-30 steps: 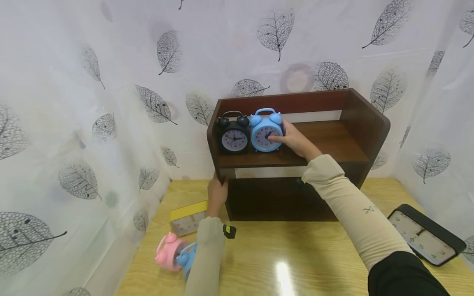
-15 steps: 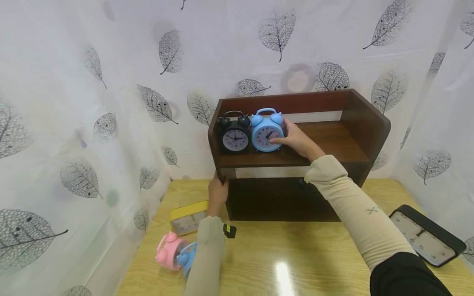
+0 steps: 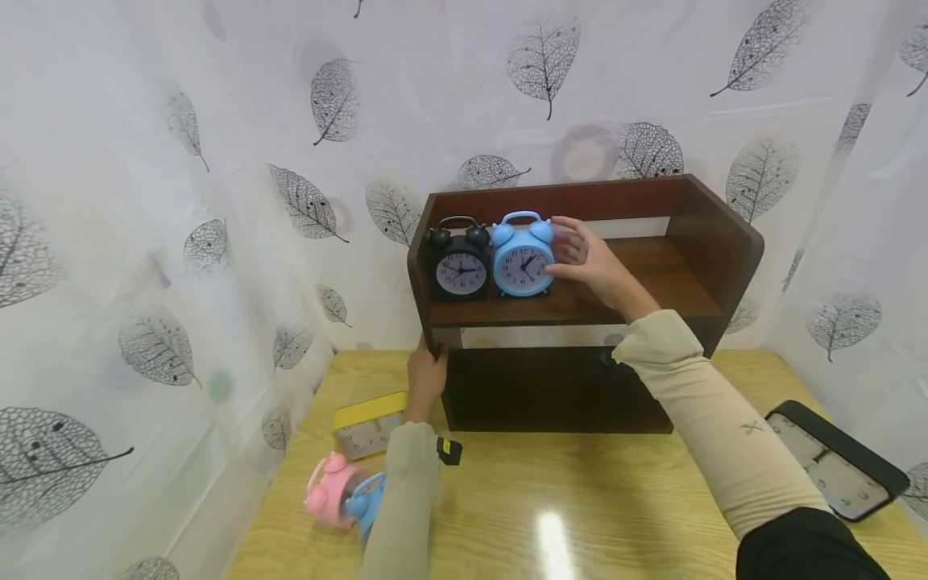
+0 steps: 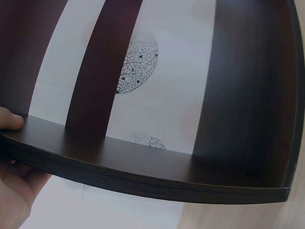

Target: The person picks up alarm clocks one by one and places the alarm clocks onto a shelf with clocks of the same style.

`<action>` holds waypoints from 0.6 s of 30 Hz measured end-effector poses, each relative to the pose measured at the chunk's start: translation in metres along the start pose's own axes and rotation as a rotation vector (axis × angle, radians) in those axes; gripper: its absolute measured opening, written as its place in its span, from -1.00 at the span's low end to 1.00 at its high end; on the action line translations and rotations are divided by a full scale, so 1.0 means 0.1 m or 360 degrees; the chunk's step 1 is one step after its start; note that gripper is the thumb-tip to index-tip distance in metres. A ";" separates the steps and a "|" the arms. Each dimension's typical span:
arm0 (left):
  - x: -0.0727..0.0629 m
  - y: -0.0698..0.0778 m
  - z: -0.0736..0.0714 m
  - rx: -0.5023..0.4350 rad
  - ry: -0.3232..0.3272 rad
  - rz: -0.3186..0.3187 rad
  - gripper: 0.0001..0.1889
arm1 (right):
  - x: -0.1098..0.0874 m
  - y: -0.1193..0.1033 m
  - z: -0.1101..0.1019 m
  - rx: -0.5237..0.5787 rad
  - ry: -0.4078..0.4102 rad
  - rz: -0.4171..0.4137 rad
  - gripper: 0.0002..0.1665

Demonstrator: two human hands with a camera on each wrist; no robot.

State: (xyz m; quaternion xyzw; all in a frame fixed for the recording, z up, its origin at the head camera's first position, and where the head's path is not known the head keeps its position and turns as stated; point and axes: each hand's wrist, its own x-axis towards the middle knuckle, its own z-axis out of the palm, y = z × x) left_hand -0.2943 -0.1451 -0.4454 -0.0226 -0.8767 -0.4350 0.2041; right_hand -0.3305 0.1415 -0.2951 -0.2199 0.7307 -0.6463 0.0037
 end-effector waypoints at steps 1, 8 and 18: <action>0.00 0.00 0.00 -0.0001 0.0001 -0.0001 -0.61 | -0.02 -0.02 -0.01 0.0006 0.0001 -0.0016 -0.11; 0.00 0.01 0.00 0.0009 0.0035 0.0004 -0.59 | -0.13 -0.11 -0.03 0.0015 0.0026 -0.0119 -0.09; -0.01 0.02 -0.02 -0.0006 -0.0018 0.0003 -0.62 | -0.40 -0.19 -0.15 -0.0102 0.0134 -0.0245 -0.10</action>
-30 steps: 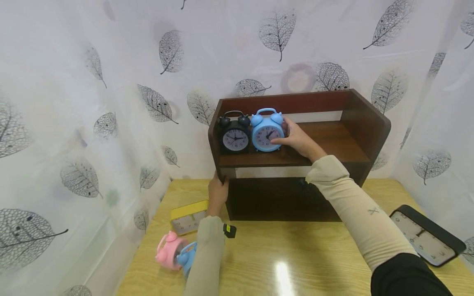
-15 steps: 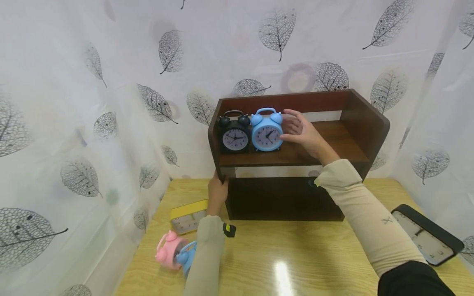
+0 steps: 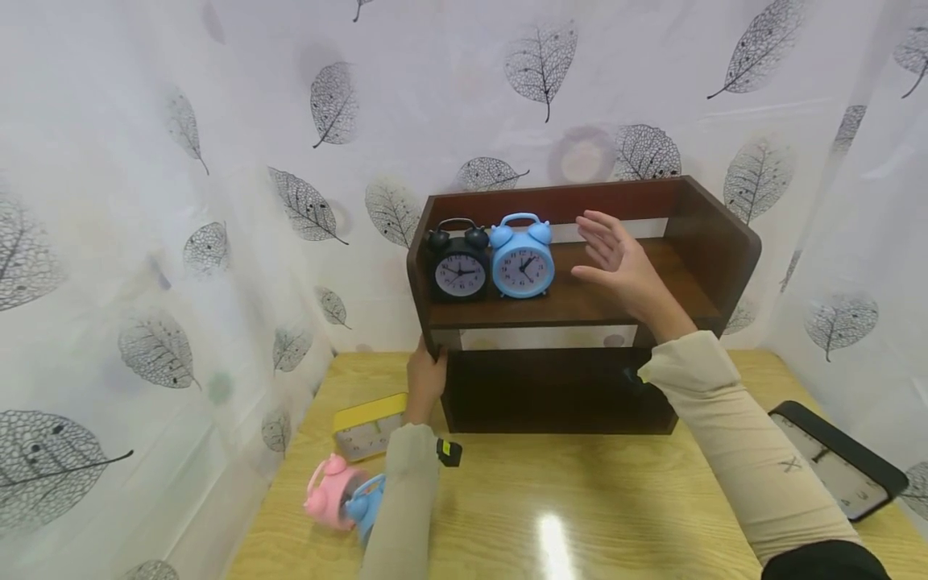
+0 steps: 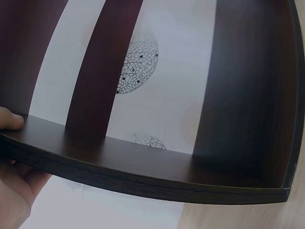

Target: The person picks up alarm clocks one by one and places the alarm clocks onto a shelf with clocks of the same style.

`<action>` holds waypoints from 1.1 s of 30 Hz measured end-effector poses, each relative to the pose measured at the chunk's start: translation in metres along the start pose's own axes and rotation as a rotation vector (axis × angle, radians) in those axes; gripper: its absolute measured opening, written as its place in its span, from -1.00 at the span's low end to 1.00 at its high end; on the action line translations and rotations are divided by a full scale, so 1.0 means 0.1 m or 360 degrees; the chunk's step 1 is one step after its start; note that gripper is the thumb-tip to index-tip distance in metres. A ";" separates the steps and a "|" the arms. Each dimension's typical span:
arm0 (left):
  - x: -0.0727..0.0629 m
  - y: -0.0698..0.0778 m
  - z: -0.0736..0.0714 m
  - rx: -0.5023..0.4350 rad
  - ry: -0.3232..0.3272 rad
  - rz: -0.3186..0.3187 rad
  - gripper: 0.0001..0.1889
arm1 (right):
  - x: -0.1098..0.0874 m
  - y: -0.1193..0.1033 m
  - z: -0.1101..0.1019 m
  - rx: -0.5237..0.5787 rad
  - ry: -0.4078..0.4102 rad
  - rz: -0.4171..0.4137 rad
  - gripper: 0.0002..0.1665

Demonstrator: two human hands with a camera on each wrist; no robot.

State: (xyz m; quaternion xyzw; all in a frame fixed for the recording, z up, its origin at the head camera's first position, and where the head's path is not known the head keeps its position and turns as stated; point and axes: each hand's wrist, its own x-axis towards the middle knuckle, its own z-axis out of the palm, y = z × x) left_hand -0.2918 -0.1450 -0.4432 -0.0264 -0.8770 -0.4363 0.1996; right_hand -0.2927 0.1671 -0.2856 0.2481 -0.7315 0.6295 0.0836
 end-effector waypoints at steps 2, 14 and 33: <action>0.00 0.00 0.00 0.0006 0.0007 0.0005 -0.61 | -0.06 -0.02 -0.03 0.0005 0.0015 -0.0037 -0.12; 0.00 0.01 0.00 0.0006 0.0013 0.0030 -0.62 | -0.49 -0.08 -0.17 0.0187 -0.0003 -0.0384 -0.16; 0.01 -0.01 0.01 -0.0008 -0.0013 -0.0019 -0.52 | -1.12 0.05 -0.45 0.0085 0.0267 -0.0641 -0.17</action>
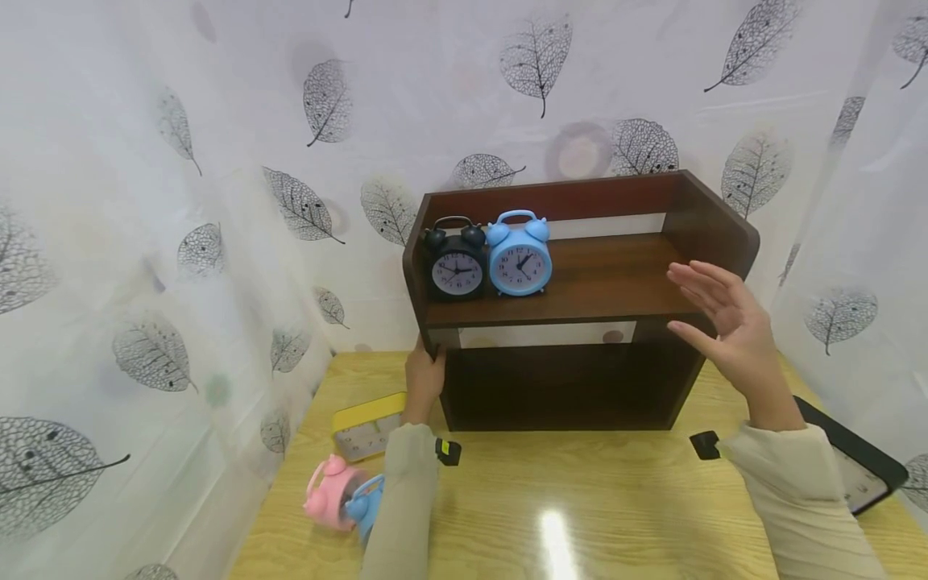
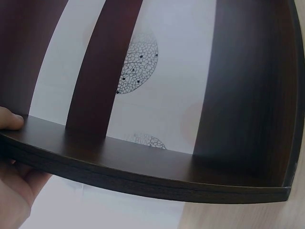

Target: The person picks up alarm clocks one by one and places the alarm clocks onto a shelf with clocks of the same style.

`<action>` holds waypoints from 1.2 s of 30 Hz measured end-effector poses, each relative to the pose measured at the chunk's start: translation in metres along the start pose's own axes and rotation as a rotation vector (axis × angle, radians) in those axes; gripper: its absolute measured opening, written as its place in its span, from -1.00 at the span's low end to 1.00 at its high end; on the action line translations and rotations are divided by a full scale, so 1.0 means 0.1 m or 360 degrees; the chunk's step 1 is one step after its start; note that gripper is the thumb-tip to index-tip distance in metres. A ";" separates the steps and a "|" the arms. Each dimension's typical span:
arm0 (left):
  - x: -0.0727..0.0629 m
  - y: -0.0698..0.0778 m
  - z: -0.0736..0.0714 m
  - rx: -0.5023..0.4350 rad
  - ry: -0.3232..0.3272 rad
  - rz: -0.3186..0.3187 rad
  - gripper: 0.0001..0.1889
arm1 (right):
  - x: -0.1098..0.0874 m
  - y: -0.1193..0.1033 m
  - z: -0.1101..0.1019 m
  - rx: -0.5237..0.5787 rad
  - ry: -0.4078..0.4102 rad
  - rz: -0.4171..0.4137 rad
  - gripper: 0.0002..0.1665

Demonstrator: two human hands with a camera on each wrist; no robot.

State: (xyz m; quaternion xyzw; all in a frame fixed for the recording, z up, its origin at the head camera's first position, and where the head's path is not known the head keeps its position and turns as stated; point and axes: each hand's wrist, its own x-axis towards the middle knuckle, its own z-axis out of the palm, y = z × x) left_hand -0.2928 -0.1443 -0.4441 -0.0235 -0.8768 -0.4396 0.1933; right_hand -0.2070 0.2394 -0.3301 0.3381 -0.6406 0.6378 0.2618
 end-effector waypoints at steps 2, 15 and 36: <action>0.00 0.01 0.00 0.0000 0.0003 -0.0001 -0.53 | -0.05 -0.03 -0.06 -0.0026 0.0034 -0.0027 -0.18; 0.01 0.00 0.00 -0.0002 0.0003 0.0006 -0.54 | -0.39 -0.23 -0.47 0.0091 0.0301 -0.0089 -0.25; -0.01 -0.01 0.00 0.0007 0.0025 0.0048 -0.57 | -1.08 -0.12 -1.09 -0.0620 0.0568 0.0116 -0.40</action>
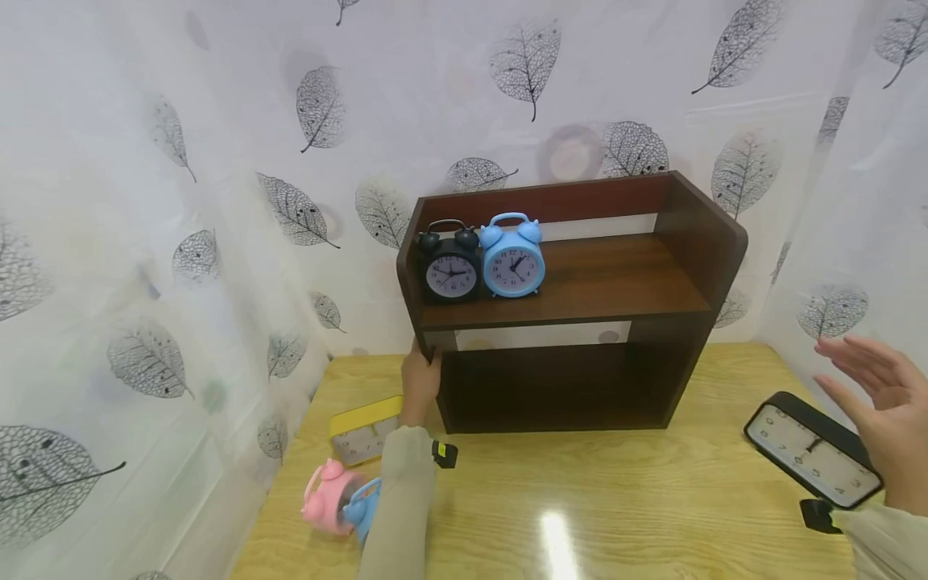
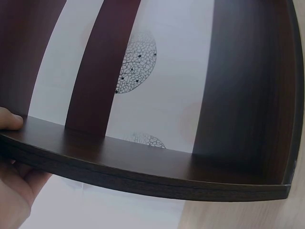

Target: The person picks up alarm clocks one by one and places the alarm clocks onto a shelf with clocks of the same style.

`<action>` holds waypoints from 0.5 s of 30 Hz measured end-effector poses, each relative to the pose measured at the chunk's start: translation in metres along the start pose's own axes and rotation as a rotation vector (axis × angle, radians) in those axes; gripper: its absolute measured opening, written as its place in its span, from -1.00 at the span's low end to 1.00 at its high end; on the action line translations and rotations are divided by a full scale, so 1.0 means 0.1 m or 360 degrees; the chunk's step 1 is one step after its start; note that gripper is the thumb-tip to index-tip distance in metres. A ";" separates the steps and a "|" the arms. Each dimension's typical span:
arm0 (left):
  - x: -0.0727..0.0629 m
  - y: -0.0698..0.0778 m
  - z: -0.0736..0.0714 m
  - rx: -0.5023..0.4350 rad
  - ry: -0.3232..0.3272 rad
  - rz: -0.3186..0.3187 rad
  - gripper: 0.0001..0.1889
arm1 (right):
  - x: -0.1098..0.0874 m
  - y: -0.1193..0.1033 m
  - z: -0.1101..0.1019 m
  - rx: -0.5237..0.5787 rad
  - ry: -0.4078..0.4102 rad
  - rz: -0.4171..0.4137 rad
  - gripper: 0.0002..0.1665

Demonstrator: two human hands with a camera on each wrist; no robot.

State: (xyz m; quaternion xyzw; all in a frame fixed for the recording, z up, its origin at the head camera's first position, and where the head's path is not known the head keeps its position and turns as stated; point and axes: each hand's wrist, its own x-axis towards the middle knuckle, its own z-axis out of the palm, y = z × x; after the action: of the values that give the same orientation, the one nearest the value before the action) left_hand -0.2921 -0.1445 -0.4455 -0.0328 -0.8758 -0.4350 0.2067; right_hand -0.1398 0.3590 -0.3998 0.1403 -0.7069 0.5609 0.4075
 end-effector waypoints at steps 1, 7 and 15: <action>0.00 0.00 0.00 0.0002 -0.0001 -0.0003 -0.57 | -0.02 0.03 -0.02 0.0002 0.0008 -0.0009 -0.41; 0.00 0.00 0.00 -0.0008 -0.0013 -0.0019 -0.55 | -0.15 0.15 -0.15 -0.0313 0.0131 0.0152 -0.38; 0.00 0.01 -0.01 -0.0009 -0.0024 -0.0033 -0.53 | -0.28 0.32 -0.29 -0.0488 0.0256 0.0339 -0.34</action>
State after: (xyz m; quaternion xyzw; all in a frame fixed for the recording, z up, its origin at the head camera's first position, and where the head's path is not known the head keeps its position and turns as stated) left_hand -0.2916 -0.1445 -0.4447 -0.0276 -0.8764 -0.4392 0.1955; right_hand -0.1312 0.3891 -0.4410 -0.0444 -0.7600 0.4960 0.4177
